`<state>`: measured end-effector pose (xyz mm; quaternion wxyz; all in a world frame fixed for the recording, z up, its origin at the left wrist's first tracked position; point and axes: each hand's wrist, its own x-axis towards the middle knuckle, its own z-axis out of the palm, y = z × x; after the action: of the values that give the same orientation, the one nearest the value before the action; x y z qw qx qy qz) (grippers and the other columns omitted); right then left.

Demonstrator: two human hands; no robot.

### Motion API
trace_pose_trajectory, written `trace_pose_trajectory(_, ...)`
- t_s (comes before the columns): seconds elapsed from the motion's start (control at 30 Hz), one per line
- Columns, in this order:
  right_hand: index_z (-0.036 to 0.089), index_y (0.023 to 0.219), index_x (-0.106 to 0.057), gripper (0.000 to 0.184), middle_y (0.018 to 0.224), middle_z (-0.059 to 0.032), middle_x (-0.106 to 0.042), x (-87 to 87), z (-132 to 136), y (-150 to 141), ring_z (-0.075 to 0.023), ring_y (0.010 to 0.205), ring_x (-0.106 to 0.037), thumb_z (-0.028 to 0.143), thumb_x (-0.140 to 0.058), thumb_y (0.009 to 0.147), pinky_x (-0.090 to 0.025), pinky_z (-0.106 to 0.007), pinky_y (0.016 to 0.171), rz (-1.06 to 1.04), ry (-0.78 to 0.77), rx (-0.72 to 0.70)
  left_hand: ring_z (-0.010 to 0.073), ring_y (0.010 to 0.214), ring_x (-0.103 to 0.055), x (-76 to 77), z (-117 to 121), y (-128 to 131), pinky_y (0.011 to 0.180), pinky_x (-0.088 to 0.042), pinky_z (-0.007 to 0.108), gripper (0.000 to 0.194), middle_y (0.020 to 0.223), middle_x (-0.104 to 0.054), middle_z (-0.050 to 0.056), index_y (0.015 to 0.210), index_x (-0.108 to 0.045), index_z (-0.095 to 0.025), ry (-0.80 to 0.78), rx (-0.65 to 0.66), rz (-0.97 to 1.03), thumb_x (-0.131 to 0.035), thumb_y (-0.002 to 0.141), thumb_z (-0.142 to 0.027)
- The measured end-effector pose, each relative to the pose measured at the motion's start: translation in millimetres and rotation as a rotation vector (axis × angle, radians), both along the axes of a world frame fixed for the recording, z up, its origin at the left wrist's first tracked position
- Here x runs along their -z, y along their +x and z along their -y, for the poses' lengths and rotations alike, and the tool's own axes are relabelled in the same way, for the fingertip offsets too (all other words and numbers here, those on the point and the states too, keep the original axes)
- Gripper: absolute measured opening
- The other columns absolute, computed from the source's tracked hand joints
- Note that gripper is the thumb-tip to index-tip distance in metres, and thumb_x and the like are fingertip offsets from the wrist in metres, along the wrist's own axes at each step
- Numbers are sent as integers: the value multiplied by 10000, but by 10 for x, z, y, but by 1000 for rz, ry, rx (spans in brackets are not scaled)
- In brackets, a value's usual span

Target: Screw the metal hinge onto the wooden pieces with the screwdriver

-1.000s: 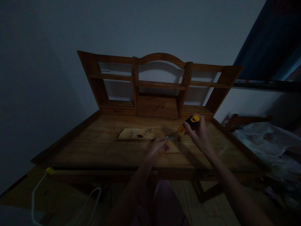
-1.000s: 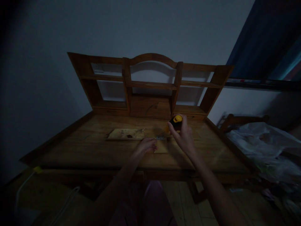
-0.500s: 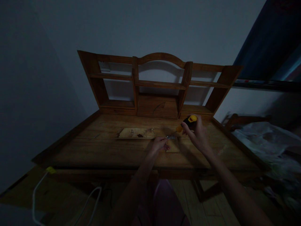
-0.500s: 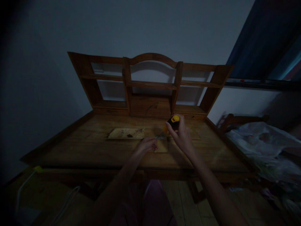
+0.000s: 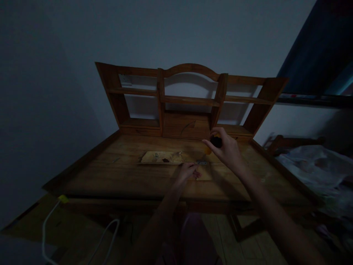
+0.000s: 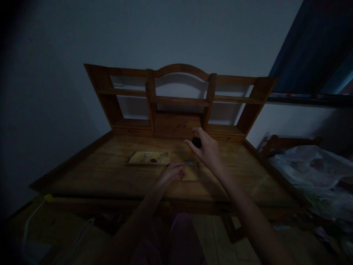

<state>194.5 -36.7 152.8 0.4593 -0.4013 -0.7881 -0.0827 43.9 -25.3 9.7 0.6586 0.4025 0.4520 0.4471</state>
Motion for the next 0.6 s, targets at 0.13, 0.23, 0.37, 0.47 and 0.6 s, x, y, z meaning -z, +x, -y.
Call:
trace_pose_trajectory(0.13, 199, 1017, -555, 160, 968, -53, -640, -294, -147, 28, -213, 868, -610, 275, -565, 877, -440, -312, 776, 191, -88, -90, 73, 421, -491, 29, 8, -56, 452, -343, 196, 215, 515, -531, -32, 684, -548, -132, 25, 18, -39, -700, 799, -232)
trace_pose_trajectory(0.23, 188, 1044, -561, 215, 896, -35, -651, -526, -274, 58, -189, 799, -609, 198, -534, 831, -426, -280, 721, 301, -264, -199, 47, 427, -427, 31, 38, -126, 428, -259, 194, 301, 558, -530, -48, 703, -559, -134, 88, 108, -30, -823, 659, -270)
trace_pose_trajectory(0.37, 197, 1024, -604, 173, 840, -14, -669, -716, -444, 42, -158, 727, -615, 299, -517, 915, -414, -254, 693, 399, -382, -289, 37, 469, -410, 79, 25, -187, 436, -242, 201, 369, 678, -577, -28, 793, -584, -140, 143, 202, 13, -858, 593, -285)
trace_pose_trajectory(0.47, 205, 1001, -623, 223, 883, -29, -673, -745, -548, 22, -175, 765, -617, 396, -535, 926, -411, -262, 695, 450, -370, -261, 39, 479, -420, 143, 0, -205, 434, -240, 201, 384, 733, -613, 0, 830, -589, -138, 121, 235, 13, -853, 593, -284)
trace_pose_trajectory(0.6, 200, 1183, -565, 331, 989, -48, -668, -738, -628, 79, -183, 812, -613, 315, -583, 872, -415, -262, 699, 437, -449, -252, 42, 484, -433, 160, 35, -213, 448, -263, 190, 450, 701, -571, -40, 911, -570, -150, 60, 114, 28, -855, 582, -262)
